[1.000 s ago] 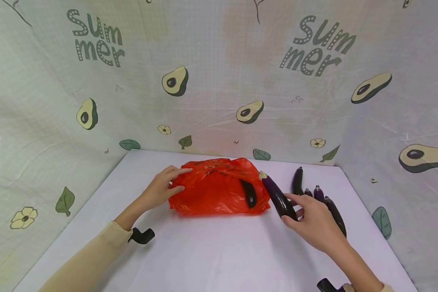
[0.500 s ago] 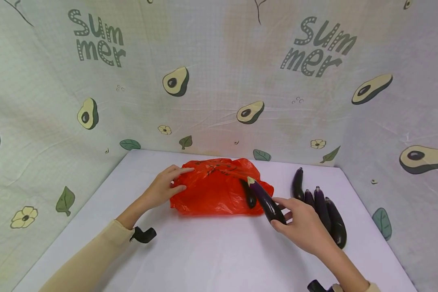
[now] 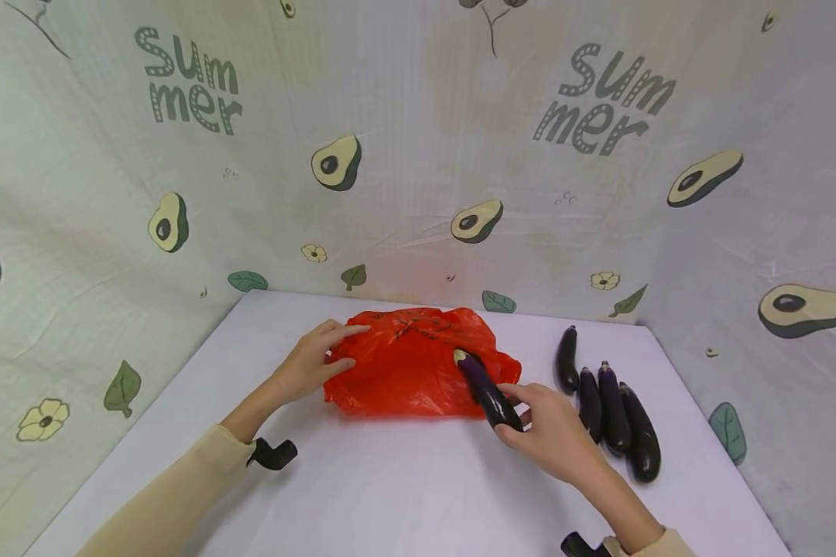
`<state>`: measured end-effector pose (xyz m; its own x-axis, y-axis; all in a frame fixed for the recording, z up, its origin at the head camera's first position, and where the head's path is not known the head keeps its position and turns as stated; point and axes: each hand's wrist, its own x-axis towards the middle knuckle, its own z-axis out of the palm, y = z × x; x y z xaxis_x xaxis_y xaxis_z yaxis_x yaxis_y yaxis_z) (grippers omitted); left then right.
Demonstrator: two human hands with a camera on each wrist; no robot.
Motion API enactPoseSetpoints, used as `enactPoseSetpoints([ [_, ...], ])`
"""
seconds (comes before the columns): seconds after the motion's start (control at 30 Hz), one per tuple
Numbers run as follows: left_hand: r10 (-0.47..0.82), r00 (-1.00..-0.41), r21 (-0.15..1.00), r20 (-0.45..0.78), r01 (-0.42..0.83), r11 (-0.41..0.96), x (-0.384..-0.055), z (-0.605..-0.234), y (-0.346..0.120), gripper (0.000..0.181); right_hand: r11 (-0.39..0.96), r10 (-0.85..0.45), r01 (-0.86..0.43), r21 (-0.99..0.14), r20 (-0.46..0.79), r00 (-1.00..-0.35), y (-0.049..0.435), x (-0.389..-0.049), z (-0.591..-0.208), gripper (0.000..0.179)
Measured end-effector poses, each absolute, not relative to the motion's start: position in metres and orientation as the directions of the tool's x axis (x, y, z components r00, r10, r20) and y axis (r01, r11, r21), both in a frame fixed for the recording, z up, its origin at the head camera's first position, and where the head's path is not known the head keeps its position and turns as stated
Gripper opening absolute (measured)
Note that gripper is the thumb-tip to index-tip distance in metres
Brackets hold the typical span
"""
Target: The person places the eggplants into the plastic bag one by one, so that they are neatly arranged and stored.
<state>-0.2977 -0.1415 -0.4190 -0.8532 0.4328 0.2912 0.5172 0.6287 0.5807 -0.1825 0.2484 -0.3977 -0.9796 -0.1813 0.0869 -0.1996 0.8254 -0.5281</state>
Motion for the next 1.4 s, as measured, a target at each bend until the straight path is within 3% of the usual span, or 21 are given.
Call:
enactPoseSetpoints([
  [0.63, 0.444, -0.841, 0.569, 0.310, 0.538, 0.621, -0.290, -0.424, -0.145, 0.062, 0.822, -0.122, -0.208, -0.530, 0.193, -0.974, 0.206, -0.239, -0.444, 0.050],
  [1.4, 0.453, -0.831, 0.568, 0.322, 0.552, 0.610, -0.291, -0.419, -0.141, 0.063, 0.793, -0.003, -0.111, -0.599, 0.178, -0.984, 0.192, -0.251, -0.459, 0.053],
])
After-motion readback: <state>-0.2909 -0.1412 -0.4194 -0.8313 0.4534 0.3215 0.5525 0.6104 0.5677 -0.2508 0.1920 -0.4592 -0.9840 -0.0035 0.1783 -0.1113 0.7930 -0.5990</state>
